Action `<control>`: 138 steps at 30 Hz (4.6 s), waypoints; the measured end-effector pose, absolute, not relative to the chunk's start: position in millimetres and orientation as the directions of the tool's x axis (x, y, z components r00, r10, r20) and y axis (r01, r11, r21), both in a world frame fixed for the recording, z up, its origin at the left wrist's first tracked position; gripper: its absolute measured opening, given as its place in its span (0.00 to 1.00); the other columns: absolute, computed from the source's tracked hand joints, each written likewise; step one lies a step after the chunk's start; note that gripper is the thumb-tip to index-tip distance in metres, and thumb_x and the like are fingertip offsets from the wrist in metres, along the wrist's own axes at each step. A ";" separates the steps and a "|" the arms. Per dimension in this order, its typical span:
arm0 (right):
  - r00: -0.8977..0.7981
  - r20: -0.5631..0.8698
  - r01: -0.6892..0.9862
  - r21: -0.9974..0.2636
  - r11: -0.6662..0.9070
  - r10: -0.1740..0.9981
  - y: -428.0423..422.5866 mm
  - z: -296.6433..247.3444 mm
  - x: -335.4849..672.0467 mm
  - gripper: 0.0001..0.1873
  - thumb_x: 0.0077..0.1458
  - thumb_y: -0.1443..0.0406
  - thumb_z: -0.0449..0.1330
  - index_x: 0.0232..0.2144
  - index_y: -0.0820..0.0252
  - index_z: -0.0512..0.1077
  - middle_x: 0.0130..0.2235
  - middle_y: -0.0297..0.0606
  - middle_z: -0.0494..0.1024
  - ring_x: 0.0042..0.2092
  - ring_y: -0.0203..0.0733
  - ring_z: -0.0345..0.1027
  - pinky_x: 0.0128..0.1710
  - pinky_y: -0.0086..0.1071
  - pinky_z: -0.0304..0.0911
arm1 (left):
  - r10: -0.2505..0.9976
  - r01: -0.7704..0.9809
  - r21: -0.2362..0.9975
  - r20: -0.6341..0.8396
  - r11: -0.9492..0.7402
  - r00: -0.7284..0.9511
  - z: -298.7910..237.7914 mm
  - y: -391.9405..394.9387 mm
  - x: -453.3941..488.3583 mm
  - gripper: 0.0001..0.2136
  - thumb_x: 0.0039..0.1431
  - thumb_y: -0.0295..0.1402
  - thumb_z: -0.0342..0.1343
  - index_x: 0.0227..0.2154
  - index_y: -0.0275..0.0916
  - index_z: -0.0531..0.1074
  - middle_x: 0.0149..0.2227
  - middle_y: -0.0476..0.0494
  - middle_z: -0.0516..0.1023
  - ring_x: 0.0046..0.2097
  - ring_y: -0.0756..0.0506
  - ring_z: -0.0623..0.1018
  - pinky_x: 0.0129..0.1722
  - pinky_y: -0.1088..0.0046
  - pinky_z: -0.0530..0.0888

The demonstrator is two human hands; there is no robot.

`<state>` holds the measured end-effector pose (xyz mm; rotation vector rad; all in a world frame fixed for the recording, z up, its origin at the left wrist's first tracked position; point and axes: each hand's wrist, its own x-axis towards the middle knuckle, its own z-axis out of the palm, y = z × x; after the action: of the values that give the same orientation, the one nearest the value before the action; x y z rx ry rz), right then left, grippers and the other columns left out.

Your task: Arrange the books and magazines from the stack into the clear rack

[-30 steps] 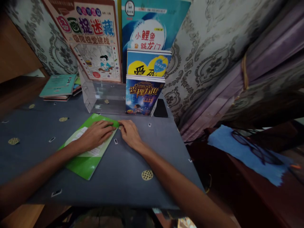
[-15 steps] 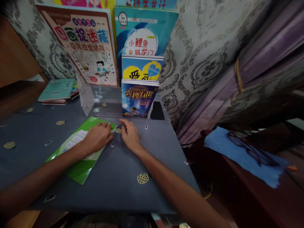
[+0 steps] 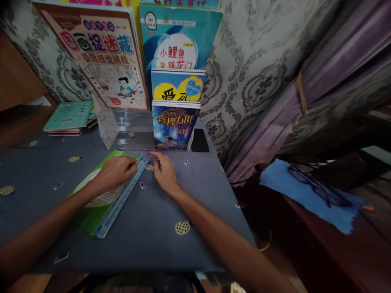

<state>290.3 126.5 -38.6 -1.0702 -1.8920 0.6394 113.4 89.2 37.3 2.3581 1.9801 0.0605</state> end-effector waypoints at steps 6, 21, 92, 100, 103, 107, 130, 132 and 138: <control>-0.314 0.463 0.411 -0.720 0.559 0.829 123.3 -36.6 289.7 0.24 0.60 0.72 0.48 0.56 0.55 0.70 0.50 0.41 0.79 0.52 0.45 0.72 0.52 0.41 0.68 | 0.983 0.982 0.041 0.012 -0.185 0.185 31.2 84.3 117.9 0.16 0.66 0.36 0.46 0.33 0.37 0.77 0.37 0.38 0.81 0.37 0.40 0.79 0.36 0.67 0.69; -0.618 0.263 0.653 -0.352 0.670 0.741 104.5 -23.4 276.5 0.18 0.68 0.63 0.51 0.56 0.63 0.70 0.52 0.49 0.79 0.55 0.53 0.67 0.53 0.46 0.61 | 0.768 0.752 0.237 -0.035 -0.615 0.639 10.3 35.5 18.3 0.27 0.66 0.51 0.50 0.63 0.45 0.65 0.66 0.40 0.66 0.65 0.39 0.68 0.62 0.61 0.66; -0.853 -0.115 0.497 -0.479 0.724 0.509 70.5 -13.5 280.4 0.64 0.42 0.35 0.65 0.71 0.56 0.47 0.74 0.55 0.34 0.73 0.64 0.24 0.70 0.60 0.31 | 0.945 0.978 0.144 0.312 -0.154 0.103 -36.4 86.6 -15.3 0.21 0.69 0.36 0.40 0.57 0.38 0.71 0.57 0.35 0.73 0.57 0.38 0.73 0.60 0.53 0.69; -0.853 -0.106 0.497 -0.465 0.732 0.511 69.7 -11.0 280.0 0.63 0.42 0.35 0.66 0.71 0.58 0.49 0.73 0.56 0.36 0.73 0.65 0.27 0.70 0.60 0.32 | 0.955 0.970 0.188 0.281 -0.152 0.095 -33.3 86.2 -14.7 0.22 0.68 0.35 0.39 0.57 0.34 0.71 0.59 0.31 0.72 0.59 0.37 0.72 0.62 0.52 0.66; -0.855 -0.097 0.492 -0.463 0.737 0.510 70.3 -13.0 280.3 0.63 0.42 0.35 0.65 0.70 0.58 0.50 0.73 0.57 0.37 0.73 0.65 0.27 0.70 0.60 0.33 | 0.957 0.972 0.195 0.282 -0.130 0.071 -33.5 85.6 -14.8 0.22 0.68 0.36 0.40 0.57 0.34 0.71 0.59 0.31 0.72 0.60 0.36 0.71 0.63 0.52 0.65; -0.856 -0.067 0.484 -0.454 0.748 0.513 70.1 -14.8 280.7 0.62 0.41 0.36 0.66 0.70 0.56 0.51 0.73 0.55 0.39 0.73 0.65 0.29 0.70 0.60 0.34 | 0.954 0.967 0.219 0.295 -0.129 0.061 -34.6 83.9 -15.2 0.22 0.67 0.35 0.41 0.56 0.34 0.71 0.57 0.31 0.74 0.59 0.35 0.72 0.61 0.49 0.66; -0.859 -0.097 0.482 -0.487 0.728 0.503 70.5 -14.8 281.2 0.63 0.42 0.35 0.65 0.70 0.58 0.50 0.74 0.54 0.37 0.73 0.66 0.27 0.69 0.61 0.33 | 0.989 0.152 0.982 -0.101 0.117 -0.110 2.1 46.9 17.0 0.31 0.54 0.34 0.60 0.61 0.40 0.60 0.52 0.36 0.77 0.44 0.38 0.82 0.37 0.63 0.80; -0.863 -0.081 0.469 -0.499 0.729 0.499 71.1 -15.3 282.8 0.62 0.42 0.35 0.65 0.70 0.58 0.51 0.74 0.54 0.38 0.73 0.67 0.27 0.69 0.61 0.33 | 0.992 0.189 0.981 -0.023 0.046 -0.123 0.5 47.3 16.9 0.30 0.53 0.34 0.60 0.60 0.40 0.62 0.54 0.36 0.75 0.49 0.37 0.80 0.42 0.63 0.79; -0.821 0.078 0.404 -0.621 0.672 0.566 79.3 -27.8 287.7 0.48 0.50 0.43 0.67 0.67 0.53 0.60 0.73 0.49 0.47 0.73 0.61 0.36 0.69 0.59 0.42 | 0.990 0.007 0.997 -0.077 0.078 -0.122 1.1 48.0 14.9 0.33 0.50 0.34 0.65 0.59 0.40 0.61 0.47 0.40 0.79 0.38 0.40 0.82 0.30 0.68 0.79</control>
<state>287.7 79.3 -27.8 -0.7776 -2.6239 0.8807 14.9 48.0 1.1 1.0998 1.3422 1.2339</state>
